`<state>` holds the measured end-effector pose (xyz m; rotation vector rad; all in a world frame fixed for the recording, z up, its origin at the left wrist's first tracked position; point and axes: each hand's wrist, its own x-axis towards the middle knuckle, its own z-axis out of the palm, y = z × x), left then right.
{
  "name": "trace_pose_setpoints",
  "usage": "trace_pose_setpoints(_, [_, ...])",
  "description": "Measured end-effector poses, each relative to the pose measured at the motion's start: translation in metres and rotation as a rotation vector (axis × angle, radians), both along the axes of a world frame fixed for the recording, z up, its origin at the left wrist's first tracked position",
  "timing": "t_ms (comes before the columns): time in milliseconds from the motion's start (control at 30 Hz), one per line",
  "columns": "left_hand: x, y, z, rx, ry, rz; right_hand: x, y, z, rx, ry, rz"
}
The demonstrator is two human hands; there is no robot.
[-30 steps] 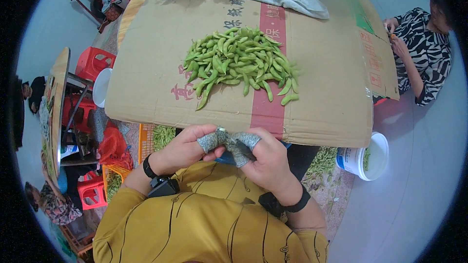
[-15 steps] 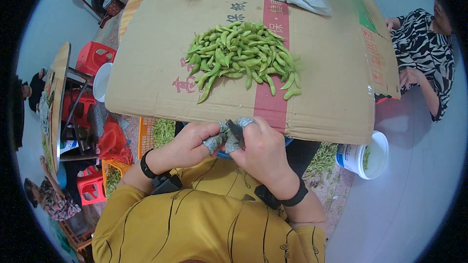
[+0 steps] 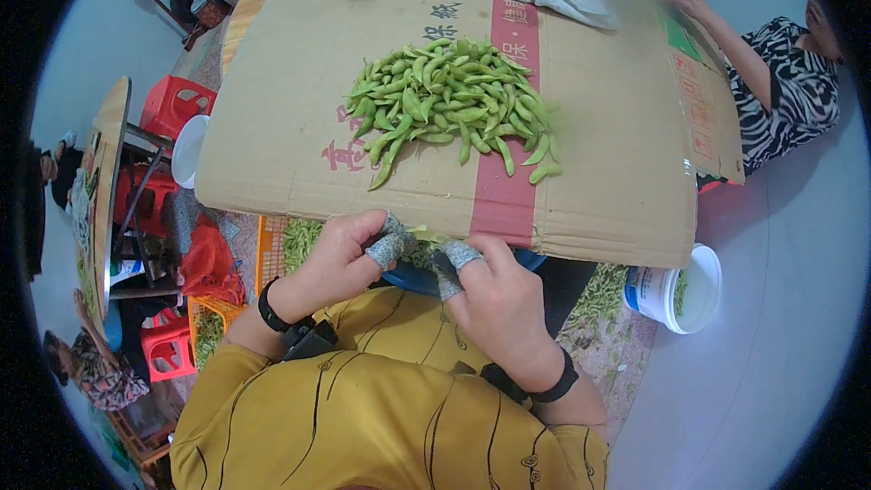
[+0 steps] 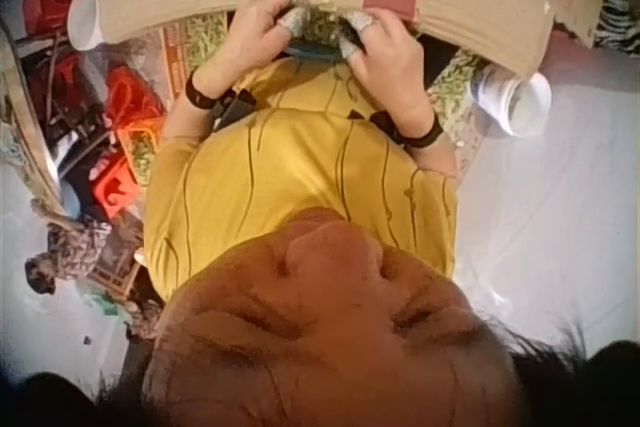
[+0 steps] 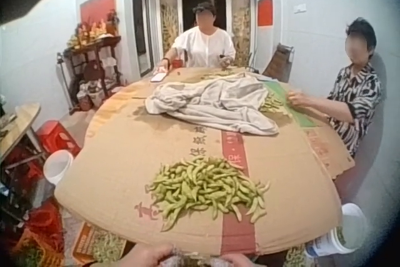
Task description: The person picks up edamame pods from a cardboard surface, peels them by hand to release the beans into a blue bowl, and discards the empty pods into a basket.
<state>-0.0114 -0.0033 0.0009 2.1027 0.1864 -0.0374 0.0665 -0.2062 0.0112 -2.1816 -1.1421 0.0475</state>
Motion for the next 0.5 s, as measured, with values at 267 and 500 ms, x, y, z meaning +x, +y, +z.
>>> trace_pose_setpoints(267, [0.004, -0.003, 0.007, -0.088, -0.133, -0.129, 0.012, 0.011, -0.016, 0.234, 0.452, 0.016])
trace_pose_setpoints(500, [0.007, -0.001, 0.012, -0.497, 0.01, -0.36, 0.023, 0.002, 0.0, 0.191, 1.256, 0.047])
